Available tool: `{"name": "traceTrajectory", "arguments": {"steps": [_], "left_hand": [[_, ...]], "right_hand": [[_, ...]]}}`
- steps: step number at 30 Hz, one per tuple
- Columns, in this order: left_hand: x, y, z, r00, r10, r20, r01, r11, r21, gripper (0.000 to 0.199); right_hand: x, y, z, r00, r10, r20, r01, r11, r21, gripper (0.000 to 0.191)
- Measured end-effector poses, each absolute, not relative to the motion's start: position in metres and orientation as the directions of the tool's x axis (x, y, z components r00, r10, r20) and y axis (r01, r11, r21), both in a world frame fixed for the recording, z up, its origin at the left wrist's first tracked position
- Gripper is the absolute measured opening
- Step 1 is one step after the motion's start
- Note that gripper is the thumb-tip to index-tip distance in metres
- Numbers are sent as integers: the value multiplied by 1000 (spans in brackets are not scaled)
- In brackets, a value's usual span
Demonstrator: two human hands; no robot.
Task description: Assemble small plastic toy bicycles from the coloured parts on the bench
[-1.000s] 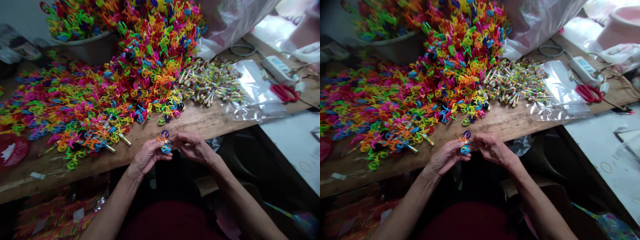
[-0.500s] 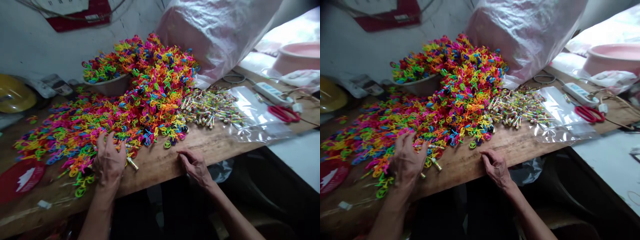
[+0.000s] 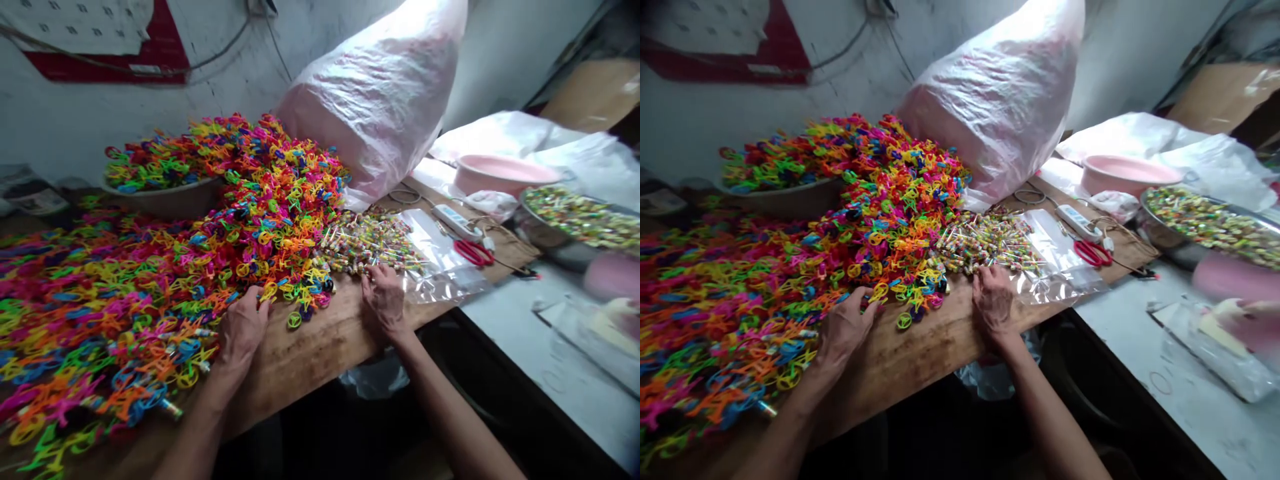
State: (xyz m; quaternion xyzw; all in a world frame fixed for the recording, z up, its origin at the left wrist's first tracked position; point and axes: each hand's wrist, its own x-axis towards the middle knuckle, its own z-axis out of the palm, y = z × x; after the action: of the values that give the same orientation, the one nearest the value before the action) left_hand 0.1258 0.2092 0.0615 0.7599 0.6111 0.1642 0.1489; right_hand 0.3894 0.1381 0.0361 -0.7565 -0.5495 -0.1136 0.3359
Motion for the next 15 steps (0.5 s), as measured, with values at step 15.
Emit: {"name": "traceTrajectory", "arguments": {"steps": [15], "left_hand": [[88,173,65,312,813,-492,-436,583,686,26]], "right_hand": [[402,167,26,196,837,511,980,-185,-73,18]]}}
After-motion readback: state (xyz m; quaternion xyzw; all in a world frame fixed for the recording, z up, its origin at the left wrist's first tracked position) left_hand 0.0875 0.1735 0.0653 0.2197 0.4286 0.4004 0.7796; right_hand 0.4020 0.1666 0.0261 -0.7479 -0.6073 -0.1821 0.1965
